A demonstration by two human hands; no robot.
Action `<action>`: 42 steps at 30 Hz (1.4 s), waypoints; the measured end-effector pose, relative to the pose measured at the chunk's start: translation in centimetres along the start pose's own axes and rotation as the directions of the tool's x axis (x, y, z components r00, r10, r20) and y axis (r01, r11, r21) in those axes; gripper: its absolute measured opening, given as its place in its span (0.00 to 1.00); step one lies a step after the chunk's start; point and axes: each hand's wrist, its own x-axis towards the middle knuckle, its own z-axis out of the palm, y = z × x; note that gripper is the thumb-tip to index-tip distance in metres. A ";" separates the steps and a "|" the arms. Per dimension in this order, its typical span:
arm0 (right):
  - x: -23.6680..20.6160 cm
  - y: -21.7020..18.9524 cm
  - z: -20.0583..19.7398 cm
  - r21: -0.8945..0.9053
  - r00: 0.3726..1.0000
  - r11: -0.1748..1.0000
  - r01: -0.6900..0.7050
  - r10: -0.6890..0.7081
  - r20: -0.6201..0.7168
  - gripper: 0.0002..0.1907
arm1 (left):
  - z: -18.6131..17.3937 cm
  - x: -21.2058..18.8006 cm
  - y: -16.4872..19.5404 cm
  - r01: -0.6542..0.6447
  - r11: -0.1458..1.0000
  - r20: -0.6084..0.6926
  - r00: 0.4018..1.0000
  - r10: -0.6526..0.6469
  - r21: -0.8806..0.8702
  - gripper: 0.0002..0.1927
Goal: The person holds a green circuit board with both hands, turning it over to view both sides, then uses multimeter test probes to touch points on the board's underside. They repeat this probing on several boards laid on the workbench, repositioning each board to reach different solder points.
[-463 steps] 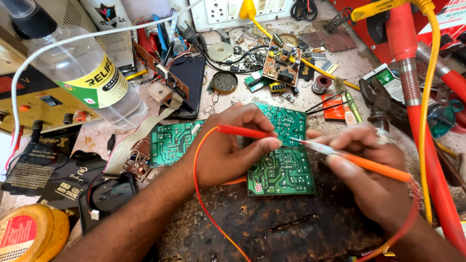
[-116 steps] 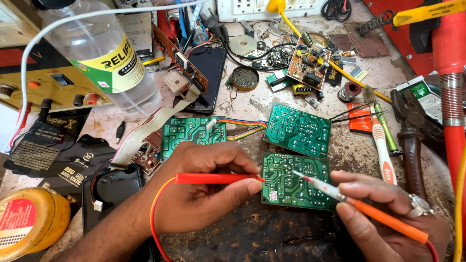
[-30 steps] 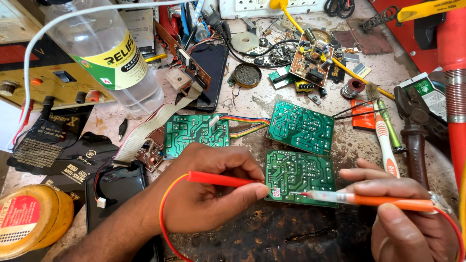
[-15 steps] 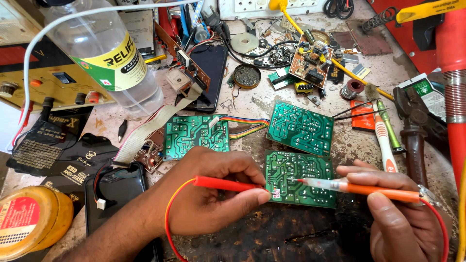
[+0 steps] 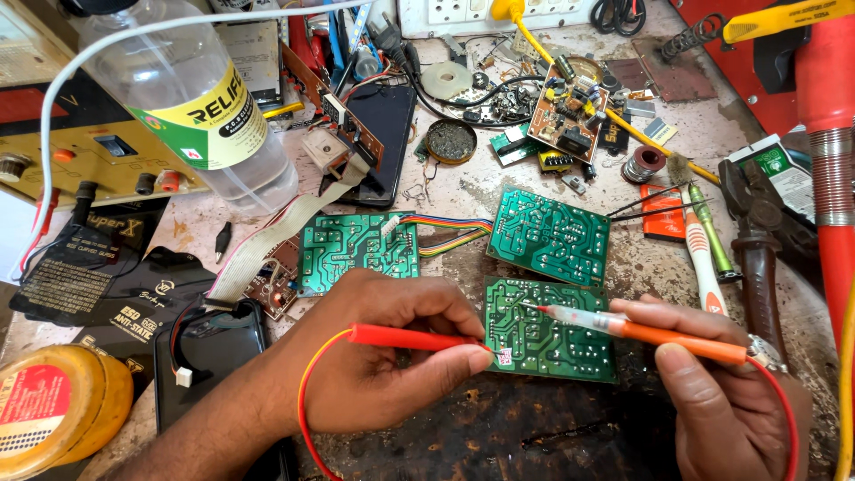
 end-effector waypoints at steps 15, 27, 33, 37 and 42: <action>0.3 -0.4 0.4 0.064 0.999 0.997 -0.030 0.032 -0.032 0.16 | -0.2 0.0 0.1 -0.007 1.000 -0.009 1.000 0.007 0.002 0.08; 0.5 -1.9 0.9 -0.287 0.988 0.956 -0.052 0.007 -0.155 0.13 | -0.2 0.0 0.1 -0.021 1.000 -0.014 1.000 0.021 0.007 0.08; 0.6 -2.1 0.7 -0.307 0.996 0.950 -0.062 0.040 -0.077 0.16 | -0.2 0.0 0.2 0.003 1.000 -0.017 1.000 -0.003 0.000 0.08; 0.6 -1.8 1.1 -0.324 0.991 0.940 -0.105 0.072 -0.114 0.17 | -0.2 0.0 0.3 0.022 1.000 -0.013 1.000 -0.022 -0.012 0.08; 1.0 -2.0 1.5 -0.447 0.986 0.880 -0.158 0.117 -0.117 0.19 | -0.2 0.0 0.2 0.029 0.999 -0.016 0.999 -0.029 -0.017 0.07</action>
